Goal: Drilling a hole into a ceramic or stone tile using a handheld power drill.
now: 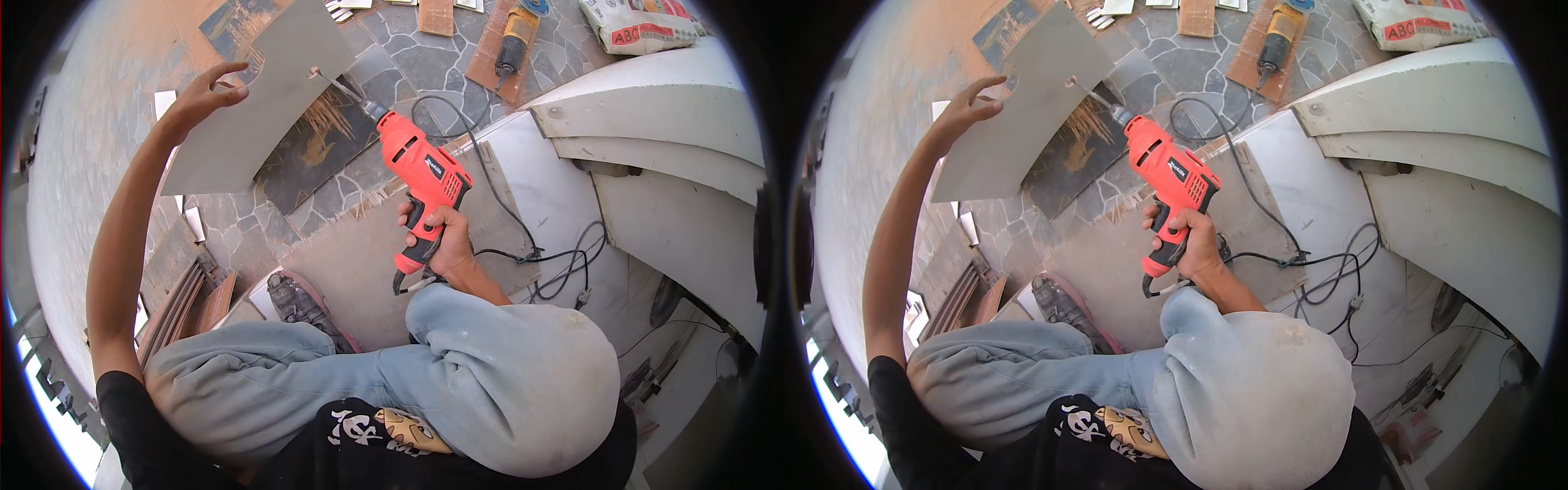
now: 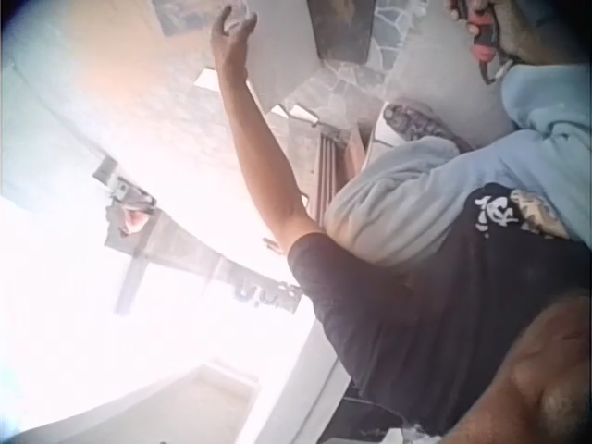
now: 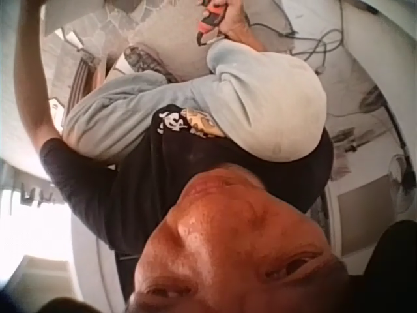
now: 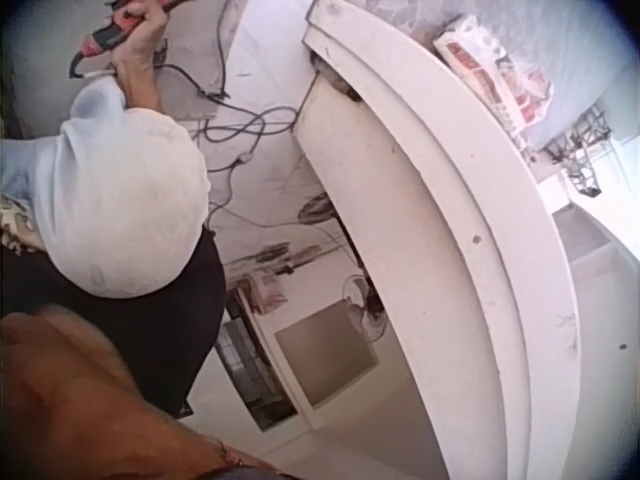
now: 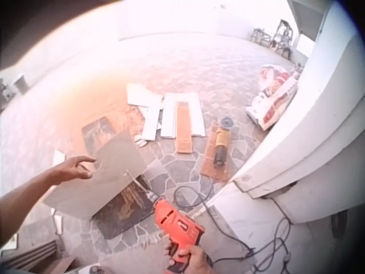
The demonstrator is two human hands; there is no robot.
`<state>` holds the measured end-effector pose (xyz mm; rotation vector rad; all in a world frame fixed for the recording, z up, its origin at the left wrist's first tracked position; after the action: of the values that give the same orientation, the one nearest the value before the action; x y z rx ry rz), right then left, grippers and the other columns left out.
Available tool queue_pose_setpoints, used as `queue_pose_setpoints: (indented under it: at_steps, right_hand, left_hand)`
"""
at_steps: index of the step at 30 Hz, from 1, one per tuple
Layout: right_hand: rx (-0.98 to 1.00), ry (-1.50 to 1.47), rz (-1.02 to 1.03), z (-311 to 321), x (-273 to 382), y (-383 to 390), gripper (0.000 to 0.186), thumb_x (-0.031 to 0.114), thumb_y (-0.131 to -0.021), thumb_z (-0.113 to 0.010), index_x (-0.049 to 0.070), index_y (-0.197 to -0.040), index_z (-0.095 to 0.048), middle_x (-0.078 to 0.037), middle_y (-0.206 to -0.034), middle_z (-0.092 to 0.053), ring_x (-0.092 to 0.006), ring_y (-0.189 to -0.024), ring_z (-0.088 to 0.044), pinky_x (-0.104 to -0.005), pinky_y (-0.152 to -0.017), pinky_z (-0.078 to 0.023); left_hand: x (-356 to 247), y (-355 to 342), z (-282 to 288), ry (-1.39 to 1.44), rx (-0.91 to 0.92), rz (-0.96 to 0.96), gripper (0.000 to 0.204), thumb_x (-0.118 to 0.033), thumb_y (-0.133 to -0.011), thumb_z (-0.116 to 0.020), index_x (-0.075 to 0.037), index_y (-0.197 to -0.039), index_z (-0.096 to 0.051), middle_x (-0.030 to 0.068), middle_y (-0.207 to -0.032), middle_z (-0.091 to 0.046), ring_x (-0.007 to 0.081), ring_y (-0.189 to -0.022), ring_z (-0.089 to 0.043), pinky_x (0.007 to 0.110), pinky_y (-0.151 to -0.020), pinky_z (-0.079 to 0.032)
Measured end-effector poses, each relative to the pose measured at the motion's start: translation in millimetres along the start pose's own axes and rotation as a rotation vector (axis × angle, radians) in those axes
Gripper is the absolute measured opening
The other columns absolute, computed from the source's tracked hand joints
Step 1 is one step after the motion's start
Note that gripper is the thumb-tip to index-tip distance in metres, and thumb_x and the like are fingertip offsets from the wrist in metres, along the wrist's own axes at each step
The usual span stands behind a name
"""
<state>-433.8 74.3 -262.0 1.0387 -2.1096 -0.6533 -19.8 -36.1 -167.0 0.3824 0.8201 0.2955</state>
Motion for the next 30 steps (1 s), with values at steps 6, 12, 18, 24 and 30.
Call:
queue_pose_setpoints:
  at_steps: [6,12,18,24,30]
  right_hand:
    - [-0.005,-0.059,-0.139,20.6,-29.0,15.2,0.052,0.009,-0.071,-0.055,-0.003,-0.122,-0.058,-0.014,-0.096,-0.067,-0.0241,-0.083,-0.066,-0.0356,-0.059,-0.055]
    - [0.007,-0.08,-0.166,33.2,-34.9,16.8,0.051,0.009,-0.071,-0.054,-0.002,-0.121,-0.058,-0.013,-0.094,-0.067,-0.0242,-0.083,-0.065,-0.0356,-0.059,-0.054]
    - [0.011,-0.106,-0.167,44.9,-38.9,21.1,0.054,0.013,-0.069,-0.056,0.0,-0.122,-0.056,-0.011,-0.092,-0.065,-0.0229,-0.082,-0.062,-0.0339,-0.058,-0.054]
    - [0.005,-0.074,-0.149,39.9,-39.6,13.8,0.048,0.011,-0.073,-0.055,-0.001,-0.119,-0.059,-0.012,-0.093,-0.067,-0.0232,-0.081,-0.064,-0.0352,-0.062,-0.056]
    - [0.031,-0.06,-0.149,37.2,-42.3,13.9,0.048,0.011,-0.074,-0.055,0.0,-0.12,-0.057,-0.011,-0.094,-0.066,-0.0228,-0.082,-0.063,-0.035,-0.062,-0.055]
  left_hand:
    - [-45.0,-49.7,-5.9,0.182,-0.1,0.013,0.076,-0.047,-0.091,-0.074,0.0,-0.147,-0.05,0.0203,-0.12,-0.069,0.0262,-0.105,-0.07,0.041,-0.084,-0.057]
    - [-65.5,-71.2,14.7,-0.274,-0.299,-0.088,0.044,-0.029,-0.091,-0.076,0.005,-0.118,-0.07,0.0166,-0.084,-0.075,0.0201,-0.076,-0.074,0.037,-0.068,-0.06]
    - [-55.4,-0.6,121.7,0.175,-0.539,0.047,0.039,-0.029,-0.092,-0.078,0.001,-0.117,-0.072,0.0094,-0.092,-0.075,0.0143,-0.071,-0.07,0.027,-0.063,-0.059]
    - [-47.8,42.9,159.7,0.475,-0.785,-0.136,0.047,-0.032,-0.096,-0.073,0.007,-0.122,-0.067,0.0136,-0.107,-0.072,0.0198,-0.088,-0.072,0.029,-0.076,-0.061]
    - [-19.8,44.8,124.0,0.925,-0.858,-0.284,0.031,-0.019,-0.095,-0.076,0.003,-0.113,-0.063,0.0123,-0.11,-0.069,0.0231,-0.088,-0.073,0.032,-0.073,-0.067]
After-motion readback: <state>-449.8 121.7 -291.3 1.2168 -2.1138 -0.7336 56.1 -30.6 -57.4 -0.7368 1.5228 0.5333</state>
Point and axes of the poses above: each hand's wrist, its own y-axis away from the middle knuckle, its own z-axis out of the back of the hand, x = y × z, the point moved 10 cm from there along -y, towards the middle knuckle
